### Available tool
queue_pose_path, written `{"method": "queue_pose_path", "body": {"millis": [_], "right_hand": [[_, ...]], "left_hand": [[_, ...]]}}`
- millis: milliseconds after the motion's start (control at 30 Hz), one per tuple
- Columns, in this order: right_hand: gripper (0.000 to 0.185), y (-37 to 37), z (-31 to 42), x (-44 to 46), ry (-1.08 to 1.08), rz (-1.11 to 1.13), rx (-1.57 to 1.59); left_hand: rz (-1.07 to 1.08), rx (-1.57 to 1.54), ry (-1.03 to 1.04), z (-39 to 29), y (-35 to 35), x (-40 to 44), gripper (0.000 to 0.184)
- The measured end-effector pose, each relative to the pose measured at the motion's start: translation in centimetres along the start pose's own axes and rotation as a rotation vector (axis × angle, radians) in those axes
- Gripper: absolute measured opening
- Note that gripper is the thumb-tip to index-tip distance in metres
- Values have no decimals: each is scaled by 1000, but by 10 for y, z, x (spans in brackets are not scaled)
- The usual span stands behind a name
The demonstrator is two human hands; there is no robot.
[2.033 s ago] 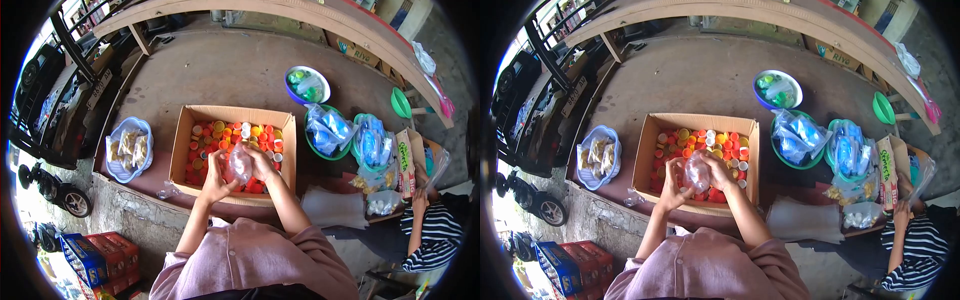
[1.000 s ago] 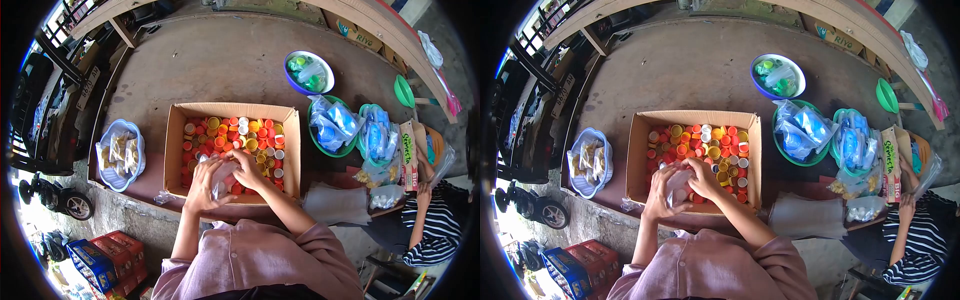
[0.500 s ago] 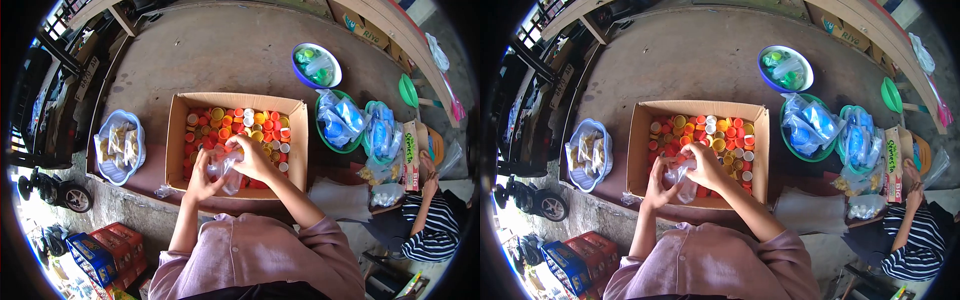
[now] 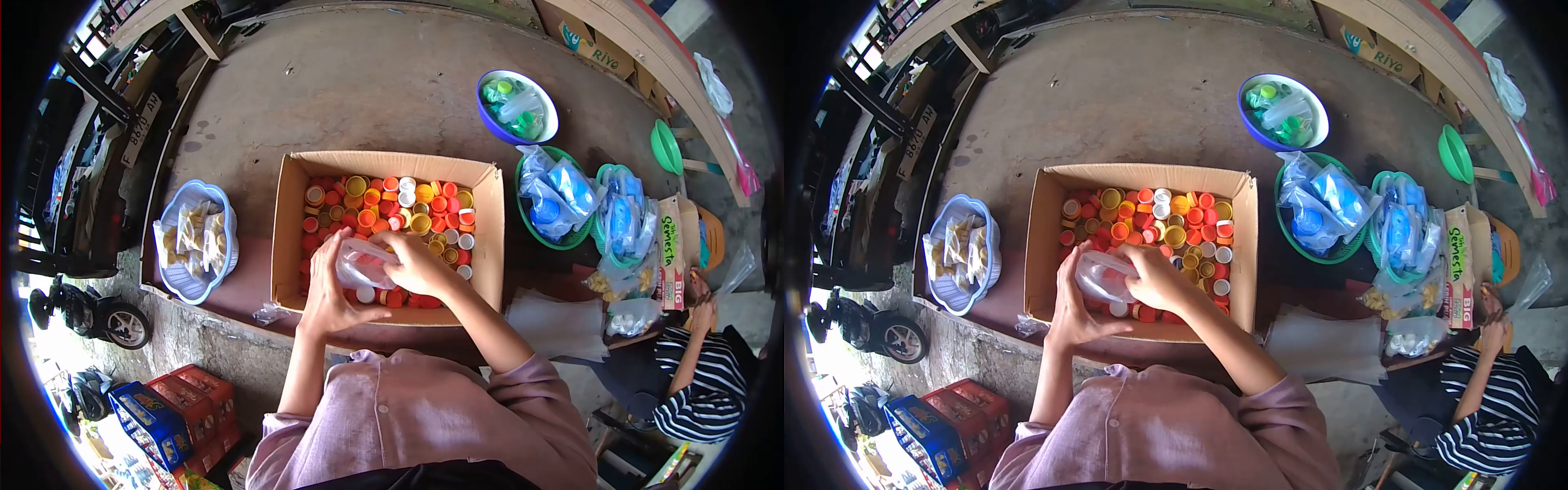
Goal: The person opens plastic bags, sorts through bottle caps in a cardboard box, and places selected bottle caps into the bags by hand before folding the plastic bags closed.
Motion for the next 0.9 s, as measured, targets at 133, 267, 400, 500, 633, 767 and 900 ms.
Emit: {"method": "queue_pose_path", "body": {"millis": [133, 267, 400, 500, 633, 767, 900], "right_hand": [[35, 15, -3, 4, -129, -66, 98], [52, 17, -10, 8, -92, 108, 309], [48, -40, -30, 29, 6, -71, 198], [24, -88, -58, 40, -168, -453, -521], [24, -102, -74, 46, -67, -481, -819], [23, -93, -80, 53, -3, -349, -1010], [13, -97, -74, 48, 16, -424, -1061]], "left_hand": [[-47, 106, -83, 4, 9, -3, 120], [-113, -114, -223, 17, 12, -7, 111], [-130, -169, -310, 24, 8, -4, 89], [-97, -82, -304, 20, 7, 1, 71], [-38, -77, -279, 18, 10, 1, 71], [3, -132, -270, 18, 13, -2, 73], [111, -16, -185, 16, 12, -2, 74]]}}
Point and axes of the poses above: each hand's wrist, its own x-axis towards the middle knuckle, its own y-axis out of the palm, z = x × y, the point moved 5 cm from there along x, towards the middle knuckle, and after that the axes turned 10 degrees about x, right-handed, at the moved point
